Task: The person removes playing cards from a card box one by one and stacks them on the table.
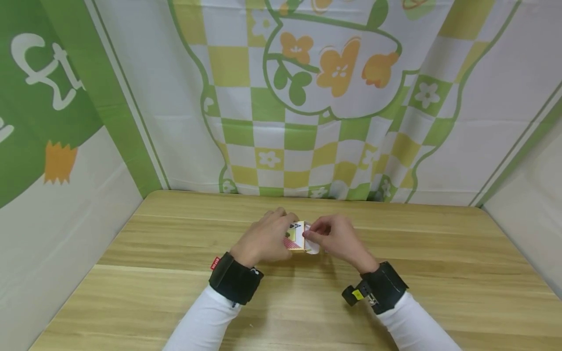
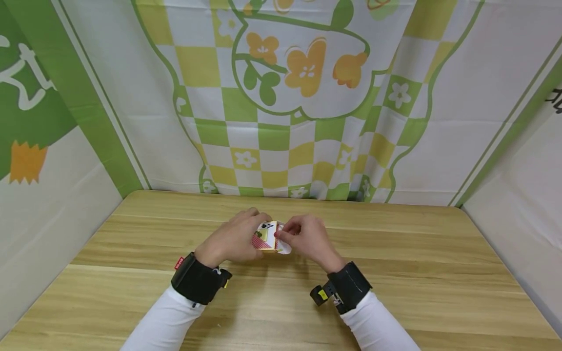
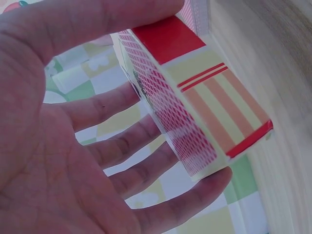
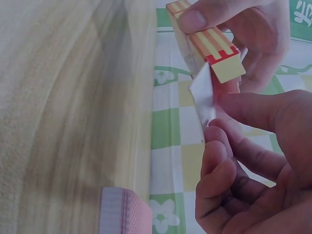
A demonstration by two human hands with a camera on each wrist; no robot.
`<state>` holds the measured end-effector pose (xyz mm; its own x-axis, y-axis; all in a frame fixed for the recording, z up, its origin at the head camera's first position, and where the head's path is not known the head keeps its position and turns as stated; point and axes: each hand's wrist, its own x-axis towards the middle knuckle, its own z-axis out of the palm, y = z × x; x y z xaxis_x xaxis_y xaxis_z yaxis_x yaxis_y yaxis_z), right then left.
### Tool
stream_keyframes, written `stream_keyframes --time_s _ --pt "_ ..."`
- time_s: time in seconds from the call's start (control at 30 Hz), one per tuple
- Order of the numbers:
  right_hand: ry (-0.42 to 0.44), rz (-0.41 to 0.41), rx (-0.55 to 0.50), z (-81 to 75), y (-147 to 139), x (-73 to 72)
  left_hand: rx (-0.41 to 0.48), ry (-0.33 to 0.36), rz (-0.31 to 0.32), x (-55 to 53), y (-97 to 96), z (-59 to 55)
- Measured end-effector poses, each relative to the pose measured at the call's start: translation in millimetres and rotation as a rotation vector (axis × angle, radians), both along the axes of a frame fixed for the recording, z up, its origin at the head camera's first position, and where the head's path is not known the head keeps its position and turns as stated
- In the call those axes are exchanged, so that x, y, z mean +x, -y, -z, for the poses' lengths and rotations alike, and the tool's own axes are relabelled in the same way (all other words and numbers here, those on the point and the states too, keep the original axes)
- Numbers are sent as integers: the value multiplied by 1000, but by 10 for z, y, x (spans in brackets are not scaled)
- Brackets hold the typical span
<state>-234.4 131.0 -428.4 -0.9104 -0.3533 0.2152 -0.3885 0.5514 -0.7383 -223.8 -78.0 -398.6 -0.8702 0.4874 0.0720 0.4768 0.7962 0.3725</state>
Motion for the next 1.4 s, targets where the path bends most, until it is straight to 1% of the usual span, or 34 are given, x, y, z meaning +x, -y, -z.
stream_keyframes --time_s 0.1,0.23,0.33,0.57,0.97,1.13,1.4 --pt "10 21 11 23 9 -6 3 -8 6 0 -8 -4" --pt "27 69 49 38 29 -9 2 -19 14 3 -14 -8" --pt "34 80 61 36 35 -5 2 -19 15 5 -16 -7" --pt "44 81 69 33 46 1 13 -16 20 12 -16 -9" --pt "-29 54 125 80 72 9 25 -28 33 15 -21 -9" --pt "-5 48 112 76 68 13 19 -28 30 16 -26 -14" --pt "62 23 114 24 37 9 12 -23 19 18 -20 -14"
